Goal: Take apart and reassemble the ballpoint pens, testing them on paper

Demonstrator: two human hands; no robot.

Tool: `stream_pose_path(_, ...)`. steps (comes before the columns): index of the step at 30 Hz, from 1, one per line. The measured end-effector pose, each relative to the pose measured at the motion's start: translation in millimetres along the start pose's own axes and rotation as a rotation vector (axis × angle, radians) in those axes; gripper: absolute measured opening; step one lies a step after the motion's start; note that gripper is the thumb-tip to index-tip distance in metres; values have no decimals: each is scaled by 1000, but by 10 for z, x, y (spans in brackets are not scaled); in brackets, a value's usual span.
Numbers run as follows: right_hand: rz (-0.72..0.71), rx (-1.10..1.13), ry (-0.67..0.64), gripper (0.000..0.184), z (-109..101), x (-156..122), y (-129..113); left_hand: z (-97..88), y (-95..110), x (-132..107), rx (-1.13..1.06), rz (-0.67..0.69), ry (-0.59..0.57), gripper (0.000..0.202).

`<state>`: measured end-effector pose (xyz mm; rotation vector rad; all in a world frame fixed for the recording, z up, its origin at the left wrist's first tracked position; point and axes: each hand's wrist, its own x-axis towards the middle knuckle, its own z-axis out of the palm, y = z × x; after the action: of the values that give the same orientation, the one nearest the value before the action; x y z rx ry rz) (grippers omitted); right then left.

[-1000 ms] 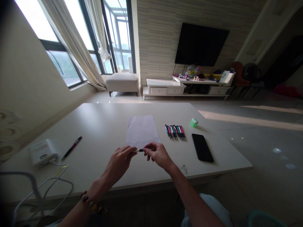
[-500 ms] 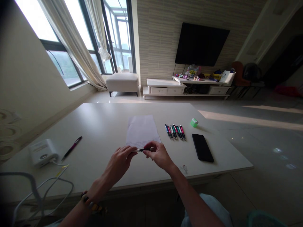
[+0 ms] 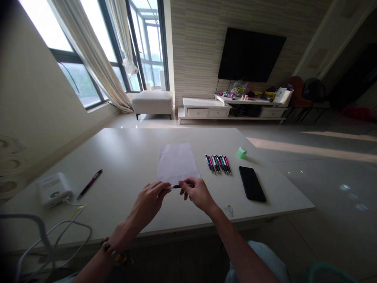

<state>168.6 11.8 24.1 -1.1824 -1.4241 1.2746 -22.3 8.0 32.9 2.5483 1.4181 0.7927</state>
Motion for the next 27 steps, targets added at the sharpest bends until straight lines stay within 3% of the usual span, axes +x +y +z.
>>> stream_pose_path(7,-77,-3,59,30,-8,2,3,11,-16,-1,-10,9,22,18)
stream_pose_path(13,0,-5,28,40,-21,15,25,16,-18,-4,-17,12,37,18)
stream_pose_path(19,-77,2,58,31,-13,10,10,4,-5,-1,-8,-4,18,17)
stream_pose_path(24,-14,14,13,37,-11,8,23,7,-6,-1,-13,3,25,18)
stream_pose_path(27,-54,3,29,33,-13,10,25,9,-8,-1,-9,7,20,18)
